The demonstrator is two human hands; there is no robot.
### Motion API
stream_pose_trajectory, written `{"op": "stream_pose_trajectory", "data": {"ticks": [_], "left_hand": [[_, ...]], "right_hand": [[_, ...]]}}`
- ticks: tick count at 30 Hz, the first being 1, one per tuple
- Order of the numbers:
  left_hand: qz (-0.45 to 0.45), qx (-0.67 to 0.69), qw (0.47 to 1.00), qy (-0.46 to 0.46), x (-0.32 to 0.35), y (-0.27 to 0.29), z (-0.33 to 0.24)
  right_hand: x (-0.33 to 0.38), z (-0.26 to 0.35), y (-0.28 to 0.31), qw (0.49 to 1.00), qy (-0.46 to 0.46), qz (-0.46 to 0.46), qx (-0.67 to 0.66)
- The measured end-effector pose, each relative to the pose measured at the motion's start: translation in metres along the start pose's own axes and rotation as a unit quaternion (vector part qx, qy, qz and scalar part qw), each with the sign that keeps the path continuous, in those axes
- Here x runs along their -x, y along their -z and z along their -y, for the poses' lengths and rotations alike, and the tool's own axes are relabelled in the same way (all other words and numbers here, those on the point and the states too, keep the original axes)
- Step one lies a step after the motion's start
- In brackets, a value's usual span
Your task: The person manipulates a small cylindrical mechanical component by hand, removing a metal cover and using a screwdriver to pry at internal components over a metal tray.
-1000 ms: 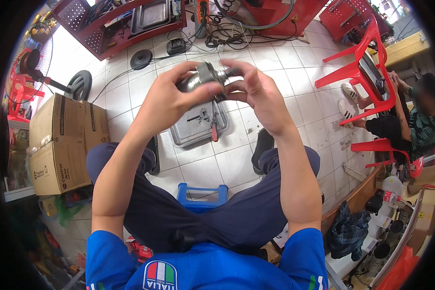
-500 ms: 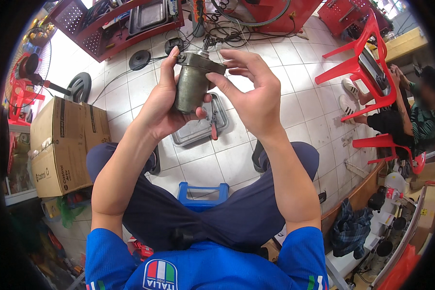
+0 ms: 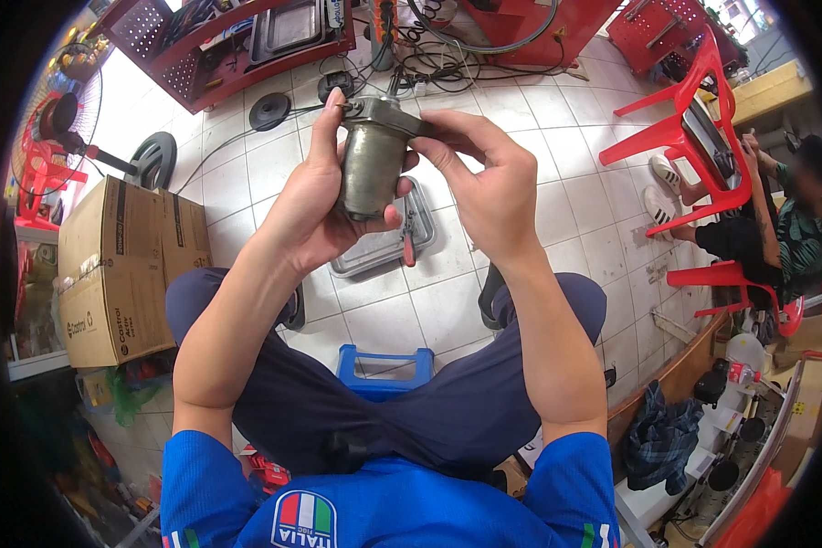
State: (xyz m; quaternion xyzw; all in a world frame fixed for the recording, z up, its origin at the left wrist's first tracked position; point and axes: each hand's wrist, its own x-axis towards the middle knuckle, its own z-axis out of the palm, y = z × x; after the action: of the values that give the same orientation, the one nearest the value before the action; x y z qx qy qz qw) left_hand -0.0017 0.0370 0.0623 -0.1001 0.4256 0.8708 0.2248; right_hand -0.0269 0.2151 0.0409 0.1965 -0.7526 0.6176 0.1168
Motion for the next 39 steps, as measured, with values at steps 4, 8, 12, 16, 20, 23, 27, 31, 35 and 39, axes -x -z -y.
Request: {"op": "stream_pose_trajectory", "data": {"ticks": [4,8,12,16,20,23,27,31,35,39], "left_hand": [[0.001,0.013,1.0,-0.003,0.0,0.001,0.0],[0.001,0.002,1.0,-0.006,0.0,0.0,0.0],[-0.004,-0.016,1.0,-0.01,0.002,-0.002,0.0],[-0.004,-0.044,0.999,-0.023,0.004,-0.002,0.0],[-0.007,-0.056,0.998,-0.02,0.005,-0.004,-0.001],[-0.012,-0.064,0.998,-0.016,0.006,-0.004,-0.001],[-0.017,-0.048,0.999,-0.013,0.005,-0.003,0.0],[-0.023,-0.035,0.999,-0.001,0.002,0.0,0.0],[-0.002,-0.02,1.0,-0.005,0.001,0.003,-0.002],[-0.001,-0.026,1.0,-0.004,0.001,0.005,-0.002]], "right_hand": [[-0.001,-0.001,0.001,0.999,-0.032,0.003,-0.022],[-0.002,-0.002,0.003,0.998,-0.043,0.009,-0.042],[-0.001,-0.002,0.005,0.998,-0.043,0.009,-0.038],[-0.001,-0.003,0.005,0.997,-0.054,0.011,-0.053],[-0.003,-0.002,0.008,0.998,-0.055,0.016,-0.037],[-0.002,-0.003,0.008,0.998,-0.058,0.019,-0.029],[-0.002,-0.003,0.008,0.997,-0.065,0.024,-0.033],[-0.003,-0.003,0.006,0.997,-0.068,0.028,-0.033],[-0.003,-0.005,0.009,0.996,-0.065,0.032,-0.046],[-0.003,-0.007,0.01,0.996,-0.069,0.041,-0.049]]}}
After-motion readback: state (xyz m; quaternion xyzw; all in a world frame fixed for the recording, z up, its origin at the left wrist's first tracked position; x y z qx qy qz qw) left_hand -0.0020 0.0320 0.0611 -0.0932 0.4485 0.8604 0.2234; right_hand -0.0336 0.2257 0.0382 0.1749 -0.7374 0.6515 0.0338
